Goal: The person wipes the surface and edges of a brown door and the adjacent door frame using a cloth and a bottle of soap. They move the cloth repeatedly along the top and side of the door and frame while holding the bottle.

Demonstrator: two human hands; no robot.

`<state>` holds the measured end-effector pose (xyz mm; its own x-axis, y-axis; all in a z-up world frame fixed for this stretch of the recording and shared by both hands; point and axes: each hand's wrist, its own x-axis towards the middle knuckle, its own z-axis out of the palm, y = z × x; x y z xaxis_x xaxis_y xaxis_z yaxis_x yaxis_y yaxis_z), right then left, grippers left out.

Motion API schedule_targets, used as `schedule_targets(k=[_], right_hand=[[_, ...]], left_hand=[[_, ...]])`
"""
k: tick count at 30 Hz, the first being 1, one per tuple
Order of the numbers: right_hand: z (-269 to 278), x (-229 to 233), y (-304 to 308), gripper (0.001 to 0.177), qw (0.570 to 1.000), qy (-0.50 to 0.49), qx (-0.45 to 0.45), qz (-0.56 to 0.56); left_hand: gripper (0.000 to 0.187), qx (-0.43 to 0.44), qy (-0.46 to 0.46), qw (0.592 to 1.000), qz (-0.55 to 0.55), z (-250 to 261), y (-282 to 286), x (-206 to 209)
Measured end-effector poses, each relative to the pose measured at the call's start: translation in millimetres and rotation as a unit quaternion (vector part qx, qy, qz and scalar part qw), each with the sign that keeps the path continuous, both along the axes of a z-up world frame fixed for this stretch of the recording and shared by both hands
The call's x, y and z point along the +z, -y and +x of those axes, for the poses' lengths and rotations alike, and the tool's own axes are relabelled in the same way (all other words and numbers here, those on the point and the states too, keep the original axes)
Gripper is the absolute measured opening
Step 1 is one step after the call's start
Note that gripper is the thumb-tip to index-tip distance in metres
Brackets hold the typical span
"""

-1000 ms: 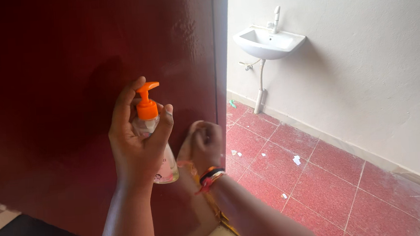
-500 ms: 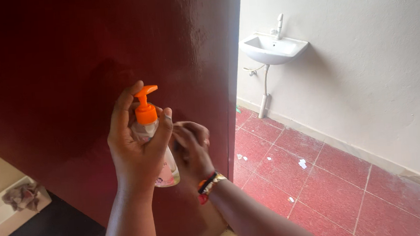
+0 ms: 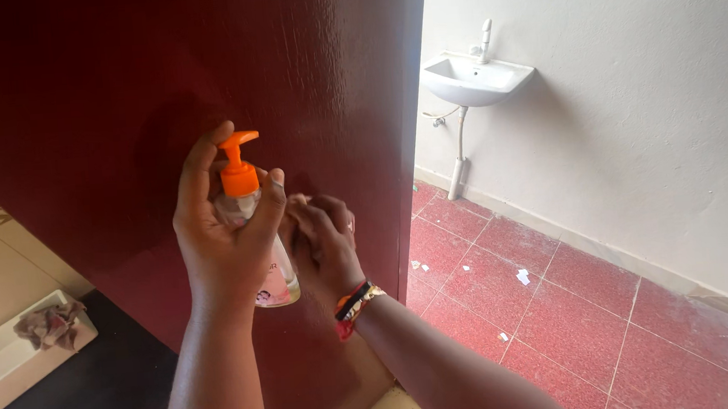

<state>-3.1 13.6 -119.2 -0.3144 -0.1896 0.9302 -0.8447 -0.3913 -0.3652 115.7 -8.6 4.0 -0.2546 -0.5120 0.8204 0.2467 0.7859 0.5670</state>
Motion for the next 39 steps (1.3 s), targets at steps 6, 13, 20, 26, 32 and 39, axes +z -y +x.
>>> schedule_targets(k=[6, 13, 20, 26, 32, 39], right_hand=[[-47, 11, 26, 0.025, 0.957, 0.286, 0.008, -0.04], [-22, 45, 25, 0.033, 0.995, 0.079, -0.042, -0.039], [-8, -12, 9, 0.072, 0.972, 0.07, -0.065, 0.215], [-47, 11, 20, 0.086, 0.966, 0.174, -0.028, 0.188], [38, -4, 10, 0.08, 0.98, 0.041, 0.028, 0.194], [-8, 16, 18, 0.091, 0.929, 0.143, -0.046, 0.339]], left_hand=[[0.051, 0.024, 0.019, 0.999, 0.012, 9, -3, -2], [0.051, 0.014, -0.015, 1.0, 0.012, 12, 4, -2], [0.051, 0.069, 0.001, 0.997, -0.033, 21, 10, 0], [0.05, 0.045, -0.026, 0.999, 0.006, 25, 4, -5], [0.052, 0.063, -0.02, 0.998, -0.005, 30, 3, -2], [0.053, 0.063, -0.029, 0.998, -0.002, 42, 0, 0]])
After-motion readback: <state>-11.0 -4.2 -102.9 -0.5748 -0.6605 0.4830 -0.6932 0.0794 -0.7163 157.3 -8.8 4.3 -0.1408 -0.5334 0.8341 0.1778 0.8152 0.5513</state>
